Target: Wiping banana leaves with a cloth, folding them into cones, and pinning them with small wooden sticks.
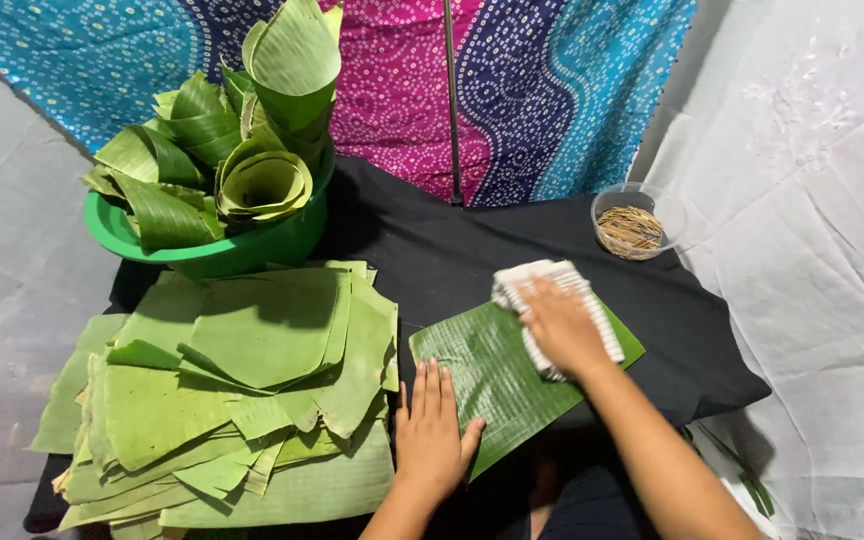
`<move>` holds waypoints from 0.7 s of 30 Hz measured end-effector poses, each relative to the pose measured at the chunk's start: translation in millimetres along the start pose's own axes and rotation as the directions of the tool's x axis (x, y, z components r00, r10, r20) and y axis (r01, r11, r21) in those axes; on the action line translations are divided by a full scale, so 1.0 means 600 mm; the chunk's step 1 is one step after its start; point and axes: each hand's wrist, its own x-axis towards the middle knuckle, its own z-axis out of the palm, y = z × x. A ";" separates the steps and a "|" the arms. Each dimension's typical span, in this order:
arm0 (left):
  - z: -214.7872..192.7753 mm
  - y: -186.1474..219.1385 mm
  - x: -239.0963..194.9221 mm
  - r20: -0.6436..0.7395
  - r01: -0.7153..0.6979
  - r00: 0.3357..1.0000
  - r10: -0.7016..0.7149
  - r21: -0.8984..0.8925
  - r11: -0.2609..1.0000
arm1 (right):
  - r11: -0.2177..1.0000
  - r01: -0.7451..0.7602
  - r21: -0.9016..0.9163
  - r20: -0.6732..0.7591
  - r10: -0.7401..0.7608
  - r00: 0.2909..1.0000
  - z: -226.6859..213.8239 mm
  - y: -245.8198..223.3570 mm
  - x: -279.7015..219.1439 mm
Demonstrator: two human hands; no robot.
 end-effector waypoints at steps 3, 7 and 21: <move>-0.002 0.001 -0.001 -0.019 -0.004 1.000 0.003 -0.004 1.000 | 0.997 -0.064 -0.038 -0.043 0.062 0.997 -0.008 0.035 -0.001; 0.008 -0.005 0.001 0.041 0.005 0.999 -0.006 0.008 1.000 | 0.984 -0.175 -0.032 -0.065 0.173 0.983 0.022 0.025 -0.003; -0.045 -0.023 0.024 0.075 0.161 0.987 -0.142 -0.476 0.864 | 0.966 0.237 0.103 -0.217 -0.211 0.953 0.024 -0.211 -0.154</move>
